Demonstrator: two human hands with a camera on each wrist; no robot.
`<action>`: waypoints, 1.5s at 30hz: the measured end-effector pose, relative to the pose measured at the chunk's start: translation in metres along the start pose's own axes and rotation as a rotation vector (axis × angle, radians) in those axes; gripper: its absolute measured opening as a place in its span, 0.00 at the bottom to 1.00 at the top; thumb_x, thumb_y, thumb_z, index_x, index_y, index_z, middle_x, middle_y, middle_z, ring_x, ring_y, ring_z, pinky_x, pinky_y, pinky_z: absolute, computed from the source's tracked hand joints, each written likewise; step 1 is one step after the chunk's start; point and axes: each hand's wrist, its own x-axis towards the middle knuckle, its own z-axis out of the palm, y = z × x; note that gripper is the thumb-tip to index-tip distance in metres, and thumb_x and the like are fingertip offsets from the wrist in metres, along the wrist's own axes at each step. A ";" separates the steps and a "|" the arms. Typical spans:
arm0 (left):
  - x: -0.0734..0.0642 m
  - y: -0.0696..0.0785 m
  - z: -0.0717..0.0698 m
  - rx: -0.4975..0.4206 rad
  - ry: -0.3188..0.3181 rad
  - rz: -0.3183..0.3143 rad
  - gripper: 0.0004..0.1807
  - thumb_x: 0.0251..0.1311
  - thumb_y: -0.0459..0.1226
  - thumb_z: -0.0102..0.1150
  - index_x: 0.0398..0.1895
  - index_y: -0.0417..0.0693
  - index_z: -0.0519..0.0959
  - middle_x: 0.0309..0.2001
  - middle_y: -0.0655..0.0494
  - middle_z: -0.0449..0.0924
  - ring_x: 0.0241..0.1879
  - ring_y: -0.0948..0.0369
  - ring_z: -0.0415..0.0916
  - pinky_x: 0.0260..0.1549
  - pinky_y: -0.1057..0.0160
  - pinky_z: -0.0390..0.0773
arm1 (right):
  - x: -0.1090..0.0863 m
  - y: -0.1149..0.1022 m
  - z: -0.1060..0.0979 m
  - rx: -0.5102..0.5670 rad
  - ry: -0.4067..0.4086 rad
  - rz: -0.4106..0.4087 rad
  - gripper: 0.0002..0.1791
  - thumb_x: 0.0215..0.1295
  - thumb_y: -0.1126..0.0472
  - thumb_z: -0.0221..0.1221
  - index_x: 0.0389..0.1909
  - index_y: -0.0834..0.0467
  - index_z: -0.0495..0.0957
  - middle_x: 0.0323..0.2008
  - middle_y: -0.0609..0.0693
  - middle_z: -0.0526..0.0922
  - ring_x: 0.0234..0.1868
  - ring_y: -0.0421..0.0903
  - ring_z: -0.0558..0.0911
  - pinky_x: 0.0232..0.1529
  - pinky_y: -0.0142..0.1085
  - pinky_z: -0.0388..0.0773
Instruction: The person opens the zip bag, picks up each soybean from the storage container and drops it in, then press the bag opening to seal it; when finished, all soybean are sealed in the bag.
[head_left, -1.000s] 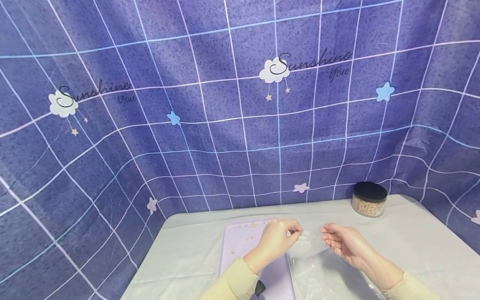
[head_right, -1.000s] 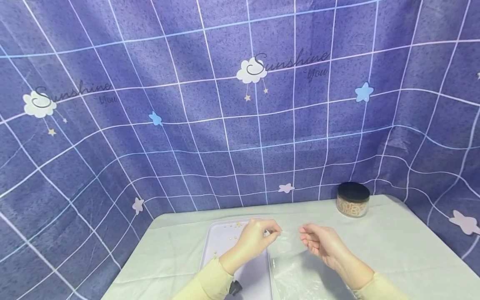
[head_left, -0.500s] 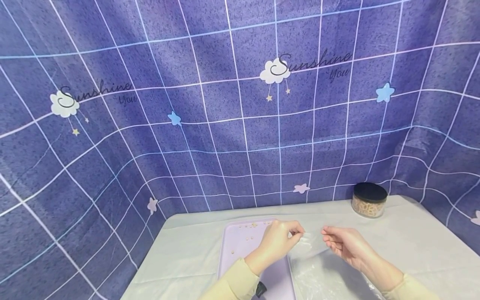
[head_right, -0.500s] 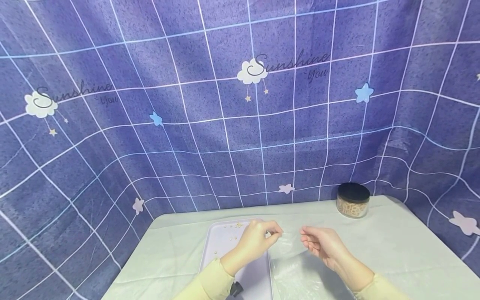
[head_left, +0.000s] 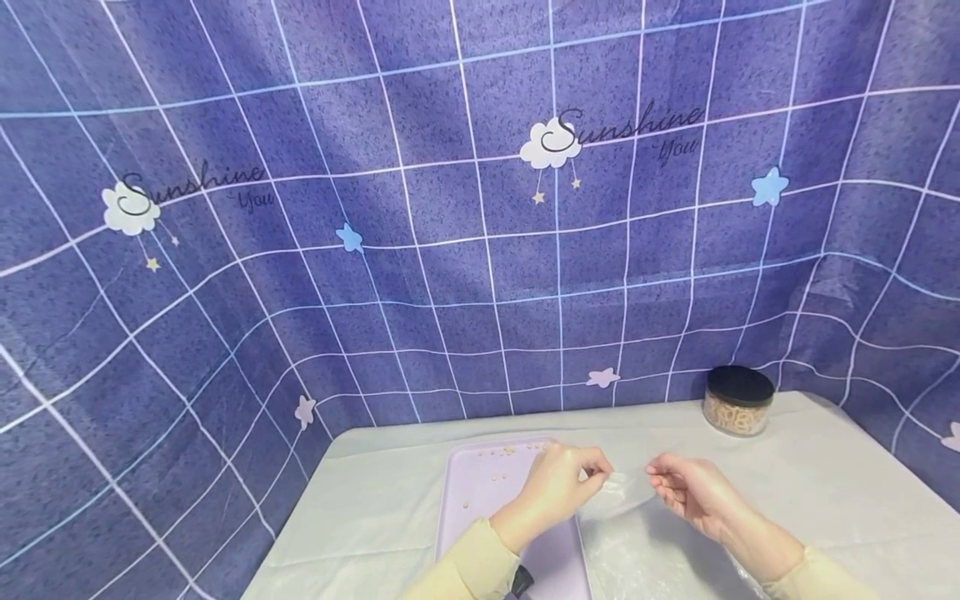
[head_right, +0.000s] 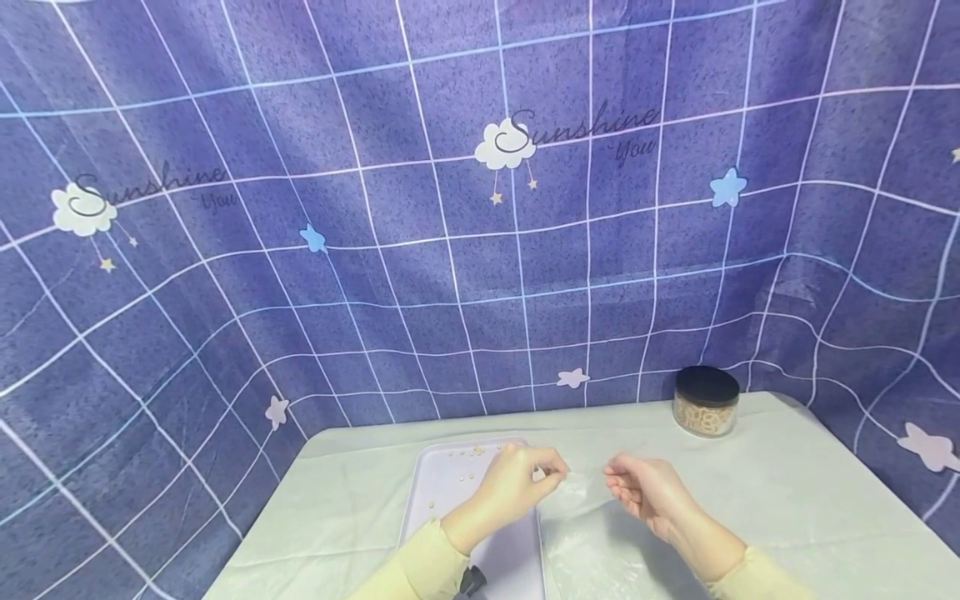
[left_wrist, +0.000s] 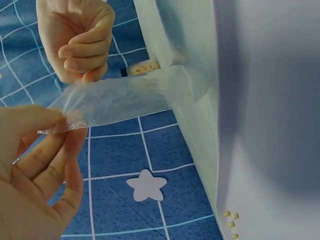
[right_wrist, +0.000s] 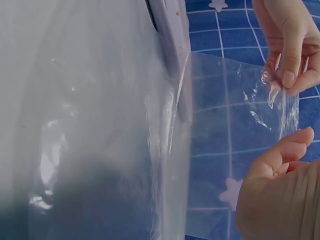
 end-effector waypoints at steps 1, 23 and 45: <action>0.000 0.000 0.000 -0.025 -0.017 -0.008 0.05 0.58 0.35 0.69 0.32 0.57 0.87 0.29 0.70 0.86 0.29 0.81 0.75 0.30 0.81 0.71 | 0.000 0.001 0.000 -0.001 -0.001 0.003 0.15 0.72 0.67 0.49 0.29 0.58 0.83 0.23 0.44 0.84 0.24 0.32 0.81 0.29 0.22 0.79; 0.037 0.004 0.025 -0.662 -0.312 -0.577 0.04 0.60 0.34 0.71 0.33 0.42 0.89 0.25 0.60 0.86 0.24 0.66 0.82 0.32 0.69 0.82 | 0.001 0.015 0.009 -0.133 -0.086 -0.104 0.14 0.74 0.67 0.49 0.32 0.57 0.81 0.22 0.41 0.80 0.22 0.31 0.75 0.25 0.22 0.72; 0.039 0.001 0.028 -0.528 -0.259 -0.488 0.04 0.52 0.29 0.65 0.25 0.42 0.87 0.17 0.64 0.81 0.20 0.69 0.77 0.25 0.73 0.75 | -0.001 0.017 0.011 -0.213 -0.032 -0.145 0.11 0.75 0.66 0.53 0.33 0.59 0.80 0.23 0.43 0.79 0.24 0.33 0.76 0.28 0.24 0.76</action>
